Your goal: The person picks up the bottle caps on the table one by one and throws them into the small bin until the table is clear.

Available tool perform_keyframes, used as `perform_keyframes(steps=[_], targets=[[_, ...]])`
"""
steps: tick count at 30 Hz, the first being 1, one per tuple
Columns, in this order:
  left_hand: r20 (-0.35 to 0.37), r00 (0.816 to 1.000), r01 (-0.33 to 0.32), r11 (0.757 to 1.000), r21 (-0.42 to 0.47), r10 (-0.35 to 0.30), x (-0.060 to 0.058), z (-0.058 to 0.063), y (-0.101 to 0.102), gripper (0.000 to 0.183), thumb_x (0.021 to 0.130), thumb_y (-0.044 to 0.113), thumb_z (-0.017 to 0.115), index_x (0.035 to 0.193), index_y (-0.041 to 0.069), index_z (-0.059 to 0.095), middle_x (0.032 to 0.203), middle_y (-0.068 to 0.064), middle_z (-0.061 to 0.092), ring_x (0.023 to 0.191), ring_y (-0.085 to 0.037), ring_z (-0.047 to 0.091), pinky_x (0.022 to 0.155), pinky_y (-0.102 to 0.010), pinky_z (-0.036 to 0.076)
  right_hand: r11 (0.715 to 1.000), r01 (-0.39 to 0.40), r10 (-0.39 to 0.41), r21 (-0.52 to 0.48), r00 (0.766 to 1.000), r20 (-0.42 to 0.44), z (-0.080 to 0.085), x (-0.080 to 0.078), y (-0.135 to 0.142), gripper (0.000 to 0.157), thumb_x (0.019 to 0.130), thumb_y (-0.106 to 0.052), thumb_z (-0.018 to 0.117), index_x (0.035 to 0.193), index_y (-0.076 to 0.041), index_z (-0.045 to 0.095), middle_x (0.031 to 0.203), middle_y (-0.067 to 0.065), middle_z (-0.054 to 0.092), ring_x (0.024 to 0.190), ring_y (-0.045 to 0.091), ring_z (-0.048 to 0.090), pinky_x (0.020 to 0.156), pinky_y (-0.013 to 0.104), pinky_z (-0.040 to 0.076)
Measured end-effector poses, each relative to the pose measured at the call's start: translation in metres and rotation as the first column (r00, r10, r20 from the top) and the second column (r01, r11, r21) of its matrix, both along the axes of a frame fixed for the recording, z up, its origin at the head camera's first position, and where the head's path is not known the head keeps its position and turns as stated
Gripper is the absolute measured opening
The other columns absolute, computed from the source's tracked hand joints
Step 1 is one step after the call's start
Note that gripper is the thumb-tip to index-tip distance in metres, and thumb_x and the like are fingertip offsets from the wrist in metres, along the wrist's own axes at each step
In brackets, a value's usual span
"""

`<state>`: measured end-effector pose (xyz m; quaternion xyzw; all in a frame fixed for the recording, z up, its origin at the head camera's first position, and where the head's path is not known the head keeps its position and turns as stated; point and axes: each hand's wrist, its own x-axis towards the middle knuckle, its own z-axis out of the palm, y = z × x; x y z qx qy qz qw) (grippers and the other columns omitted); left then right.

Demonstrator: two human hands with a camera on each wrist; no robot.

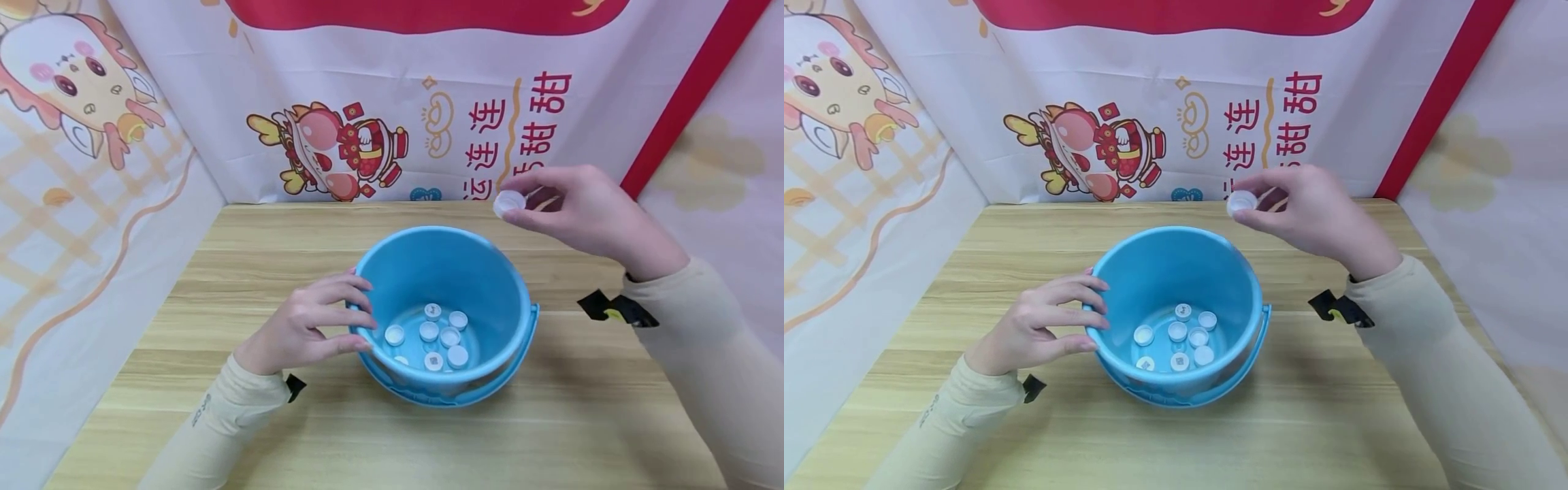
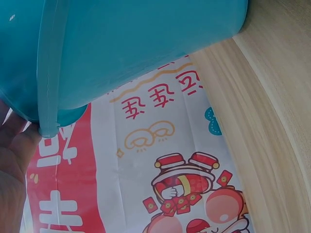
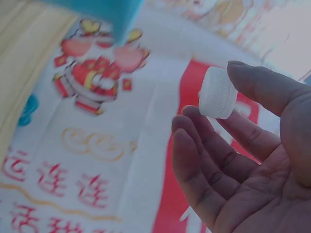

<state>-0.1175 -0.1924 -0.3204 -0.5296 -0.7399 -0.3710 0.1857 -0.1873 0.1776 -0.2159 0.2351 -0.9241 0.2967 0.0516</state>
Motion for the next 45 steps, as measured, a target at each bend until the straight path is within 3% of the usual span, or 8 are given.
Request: perform_keyframes(steps=[7, 11, 20, 35, 45], targets=[[0.009, 1.0, -0.005, 1.0, -0.007, 0.005, 0.0, 0.001, 0.0, 0.027, 0.091, 0.035, 0.073, 0.101, 0.01, 0.077, 0.104, -0.004, 0.069, 0.112, -0.031, 0.059, 0.106, -0.05, 0.042, 0.991, -0.131, 0.133, 0.027, 0.987, -0.085, 0.022, 0.021, -0.027, 0.044, 0.085, -0.025, 0.08, 0.126, -0.013, 0.069, 0.106, 0.006, 0.07, 0.088, 0.02, 0.068, 0.071, 0.032, 0.06], [0.014, 1.0, -0.008, 1.0, -0.007, 0.008, 0.0, 0.001, 0.0, 0.027, 0.091, 0.034, 0.073, 0.1, 0.01, 0.077, 0.104, -0.004, 0.069, 0.114, -0.029, 0.059, 0.106, -0.05, 0.042, 0.983, -0.18, 0.183, 0.035, 0.976, -0.114, 0.028, 0.023, -0.038, 0.042, 0.084, -0.02, 0.081, 0.124, -0.013, 0.07, 0.104, 0.004, 0.071, 0.087, 0.017, 0.067, 0.071, 0.029, 0.059], [0.01, 1.0, -0.015, 1.0, -0.012, 0.016, 0.001, 0.0, 0.0, 0.027, 0.091, 0.036, 0.073, 0.101, 0.011, 0.077, 0.104, -0.003, 0.069, 0.114, -0.028, 0.059, 0.105, -0.05, 0.044, 0.969, -0.248, 0.248, 0.013, 0.963, -0.109, 0.032, 0.024, -0.054, 0.042, 0.083, -0.021, 0.082, 0.123, -0.013, 0.07, 0.104, 0.002, 0.07, 0.087, 0.015, 0.066, 0.075, 0.037, 0.06], [0.015, 1.0, -0.007, 1.0, -0.007, 0.007, 0.001, 0.001, 0.001, 0.027, 0.091, 0.035, 0.072, 0.102, 0.011, 0.077, 0.105, -0.004, 0.069, 0.114, -0.028, 0.059, 0.104, -0.05, 0.044, 0.955, -0.291, 0.294, 0.046, 0.955, -0.045, 0.028, 0.019, -0.077, 0.046, 0.085, -0.031, 0.079, 0.127, -0.016, 0.067, 0.107, -0.002, 0.07, 0.087, 0.011, 0.067, 0.073, 0.032, 0.061], [0.015, 1.0, -0.009, 1.0, -0.012, 0.009, 0.001, 0.001, 0.001, 0.028, 0.091, 0.036, 0.072, 0.102, 0.011, 0.077, 0.105, -0.003, 0.07, 0.114, -0.028, 0.06, 0.104, -0.051, 0.044, 0.953, -0.295, 0.298, 0.063, 0.953, -0.048, 0.025, 0.013, -0.085, 0.044, 0.086, -0.028, 0.079, 0.126, -0.015, 0.068, 0.111, 0.002, 0.069, 0.089, 0.015, 0.067, 0.072, 0.034, 0.061]])
